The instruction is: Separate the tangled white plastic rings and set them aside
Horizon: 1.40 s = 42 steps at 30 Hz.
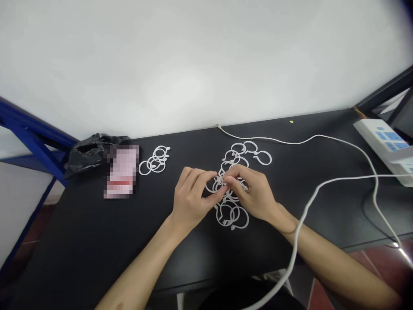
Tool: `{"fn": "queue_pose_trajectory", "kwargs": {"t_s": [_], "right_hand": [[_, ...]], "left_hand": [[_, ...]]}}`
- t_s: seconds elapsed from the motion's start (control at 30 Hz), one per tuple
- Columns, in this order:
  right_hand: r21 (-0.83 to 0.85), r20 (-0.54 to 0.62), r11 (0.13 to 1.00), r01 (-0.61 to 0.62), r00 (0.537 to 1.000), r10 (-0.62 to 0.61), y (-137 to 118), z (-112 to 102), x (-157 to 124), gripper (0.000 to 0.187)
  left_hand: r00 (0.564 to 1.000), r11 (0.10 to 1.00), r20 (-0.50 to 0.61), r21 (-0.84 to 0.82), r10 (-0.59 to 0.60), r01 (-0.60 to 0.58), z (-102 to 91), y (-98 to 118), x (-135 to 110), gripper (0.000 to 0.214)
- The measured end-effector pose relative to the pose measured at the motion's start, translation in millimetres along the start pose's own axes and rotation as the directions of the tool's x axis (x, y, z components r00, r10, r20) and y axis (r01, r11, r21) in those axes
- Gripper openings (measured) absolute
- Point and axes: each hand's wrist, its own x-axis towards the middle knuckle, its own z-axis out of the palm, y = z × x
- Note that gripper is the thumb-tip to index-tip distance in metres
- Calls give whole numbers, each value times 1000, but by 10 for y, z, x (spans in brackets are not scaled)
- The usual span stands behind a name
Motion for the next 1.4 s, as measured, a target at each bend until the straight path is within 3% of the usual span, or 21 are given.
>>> {"fn": "queue_pose_trajectory", "kwargs": {"t_s": [0.1, 0.23, 0.4, 0.53, 0.7, 0.97, 1.1, 1.17, 1.27, 1.4], "right_hand": [[58, -4, 997, -42, 999, 42, -7, -26, 15, 7], [207, -4, 966, -153, 988, 157, 16, -21, 24, 8], [283, -49, 935, -213, 971, 236, 76, 23, 16, 10], [186, -83, 970, -160, 981, 178, 74, 14, 20, 10], [50, -19, 998, 29, 999, -29, 27, -19, 40, 23], [-37, -43, 986, 162, 986, -164, 48, -11, 47, 14], [-91, -63, 976, 200, 977, -206, 46, -10, 58, 9], [-92, -65, 973, 213, 973, -220, 43, -12, 61, 8], [-61, -69, 976, 209, 975, -213, 41, -9, 50, 8], [104, -89, 993, 60, 995, -50, 45, 11, 13, 10]], "left_hand": [[1000, 1000, 11, -12, -19, 19, -8, -24, 3, 27], [996, 995, 57, -67, -64, 68, -24, -38, 6, 34], [980, 975, 150, -159, -131, 155, -32, -9, -4, 14], [928, 934, 273, -182, -253, 308, -44, 14, -7, 13], [829, 823, 384, -240, -407, 515, -64, 22, 20, 17], [783, 811, 411, -155, -466, 564, -43, 47, 29, 21], [736, 774, 442, -133, -513, 619, -24, 54, 20, 25], [713, 749, 444, -131, -542, 650, -26, 49, 21, 27], [722, 745, 438, -157, -536, 649, -40, 37, 30, 27], [740, 742, 477, -237, -474, 628, -66, 17, 47, 28]]}}
